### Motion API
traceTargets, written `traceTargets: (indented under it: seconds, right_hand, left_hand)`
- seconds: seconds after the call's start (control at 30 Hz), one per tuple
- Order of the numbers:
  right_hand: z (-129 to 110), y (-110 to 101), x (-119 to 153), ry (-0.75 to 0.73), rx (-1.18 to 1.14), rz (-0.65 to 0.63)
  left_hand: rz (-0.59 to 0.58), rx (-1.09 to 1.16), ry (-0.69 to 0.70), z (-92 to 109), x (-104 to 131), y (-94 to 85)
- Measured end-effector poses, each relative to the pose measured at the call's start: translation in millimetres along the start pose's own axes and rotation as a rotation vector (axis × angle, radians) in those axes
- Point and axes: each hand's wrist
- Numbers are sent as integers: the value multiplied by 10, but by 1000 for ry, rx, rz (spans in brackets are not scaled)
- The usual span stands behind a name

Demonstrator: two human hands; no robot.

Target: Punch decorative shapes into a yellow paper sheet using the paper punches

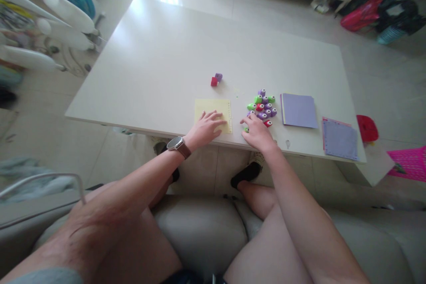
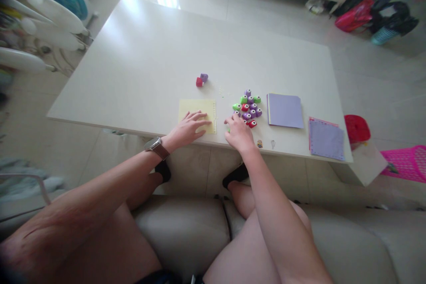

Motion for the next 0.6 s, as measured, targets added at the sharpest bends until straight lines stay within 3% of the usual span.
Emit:
traceTargets:
  seconds: [0.3,0.6]
  right_hand:
    - [-217,40,-94,30,45,-28]
    - [-306,99,-169,151,11,-3]
  left_hand:
    - [0,-76,-1,92,81,-145]
    - [-28,-49,-24,88,92,-150]
Point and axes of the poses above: each hand's wrist, its own x-axis away from the middle knuckle, its own y-axis out of the palm, z = x × y, and after that the axes turned 5 degrees about x, right-handed
